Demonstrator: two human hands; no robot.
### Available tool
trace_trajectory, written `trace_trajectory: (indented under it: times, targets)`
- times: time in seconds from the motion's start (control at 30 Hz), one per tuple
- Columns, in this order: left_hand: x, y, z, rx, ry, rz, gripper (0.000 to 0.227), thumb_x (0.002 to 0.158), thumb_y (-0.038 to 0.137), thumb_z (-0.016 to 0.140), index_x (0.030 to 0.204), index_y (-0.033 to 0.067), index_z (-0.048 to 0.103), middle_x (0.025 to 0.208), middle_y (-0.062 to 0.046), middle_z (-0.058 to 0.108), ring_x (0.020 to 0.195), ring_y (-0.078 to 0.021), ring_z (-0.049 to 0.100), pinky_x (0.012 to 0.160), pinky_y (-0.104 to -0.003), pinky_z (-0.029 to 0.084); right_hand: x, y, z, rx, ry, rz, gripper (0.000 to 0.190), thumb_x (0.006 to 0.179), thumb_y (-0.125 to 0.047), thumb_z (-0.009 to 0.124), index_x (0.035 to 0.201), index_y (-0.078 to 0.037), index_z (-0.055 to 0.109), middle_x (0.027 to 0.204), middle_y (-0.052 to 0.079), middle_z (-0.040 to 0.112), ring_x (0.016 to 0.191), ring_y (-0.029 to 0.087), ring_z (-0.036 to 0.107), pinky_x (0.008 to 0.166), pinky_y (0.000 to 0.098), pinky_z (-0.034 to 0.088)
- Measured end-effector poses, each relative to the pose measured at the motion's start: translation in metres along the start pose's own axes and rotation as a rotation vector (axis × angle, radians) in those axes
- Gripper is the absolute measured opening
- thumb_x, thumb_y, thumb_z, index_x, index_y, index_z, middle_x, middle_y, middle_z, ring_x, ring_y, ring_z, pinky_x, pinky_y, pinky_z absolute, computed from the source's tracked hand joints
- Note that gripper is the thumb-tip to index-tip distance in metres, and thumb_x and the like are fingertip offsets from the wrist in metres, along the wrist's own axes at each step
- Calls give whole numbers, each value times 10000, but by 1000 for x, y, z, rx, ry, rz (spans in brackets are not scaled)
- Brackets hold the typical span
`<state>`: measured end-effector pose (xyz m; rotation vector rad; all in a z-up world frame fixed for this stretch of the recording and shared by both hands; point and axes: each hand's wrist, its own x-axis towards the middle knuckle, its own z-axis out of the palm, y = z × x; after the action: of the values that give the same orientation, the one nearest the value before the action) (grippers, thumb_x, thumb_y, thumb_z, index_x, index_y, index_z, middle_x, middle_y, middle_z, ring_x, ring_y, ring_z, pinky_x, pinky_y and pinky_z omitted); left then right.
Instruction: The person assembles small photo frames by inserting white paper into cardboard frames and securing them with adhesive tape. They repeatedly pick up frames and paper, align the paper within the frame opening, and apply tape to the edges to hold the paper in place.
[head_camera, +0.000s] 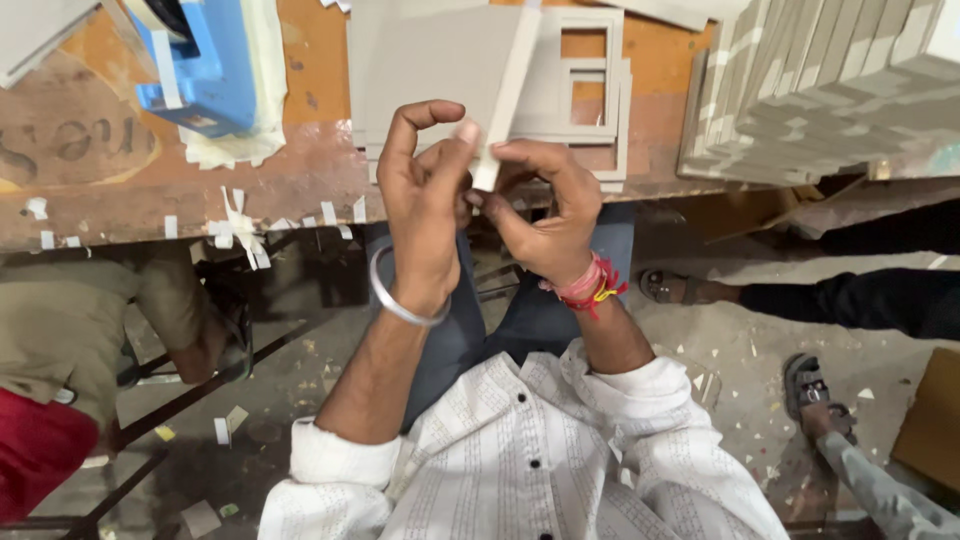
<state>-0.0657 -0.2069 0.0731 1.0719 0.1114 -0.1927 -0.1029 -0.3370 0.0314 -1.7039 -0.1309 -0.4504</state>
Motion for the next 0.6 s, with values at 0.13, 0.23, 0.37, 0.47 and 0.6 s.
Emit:
trace_trajectory:
  times: [0.13,0.23,0.37,0.47,0.6]
  targets:
    - [-18,-9,-1,99,111,146,307,1021,229,729,1230,49,592,745,21,592,612,-18,453,535,-166,319,-2,-6,-4,-82,0,-108,444,814,138,749,1215,-21,646,1022,105,709,900,172,730,814,283,596]
    - [-33,-14,-11,324,35,563,405,986,252,720,1311,77,556,960,-22,646,690,-24,549,559,-155,416,-11,-8,-12,-80,-37,-109,461,844,144,730,1265,-25,649,1009,112,699,864,177,720,780,273,585]
    - [-51,-13,-26,643,46,585,424,998,189,776,1277,-40,555,1068,-113,657,941,-118,608,814,-259,517,-6,-17,-18,-136,-297,-183,522,832,128,673,1338,1,644,954,101,715,865,207,735,750,281,581]
    - [-47,-20,-43,511,170,445,189,1045,141,736,1140,-16,689,972,-38,699,857,-67,607,776,-217,499,-12,-26,-19,-292,-109,-376,438,888,-24,801,1282,-18,609,994,79,729,1000,276,718,966,406,566]
    - [-66,-39,-70,354,214,297,133,1001,114,744,1038,3,681,898,15,655,791,-43,548,718,-206,454,-20,-20,-34,7,494,-3,558,852,-159,757,1326,-38,489,1021,-17,627,1031,121,616,930,324,534]
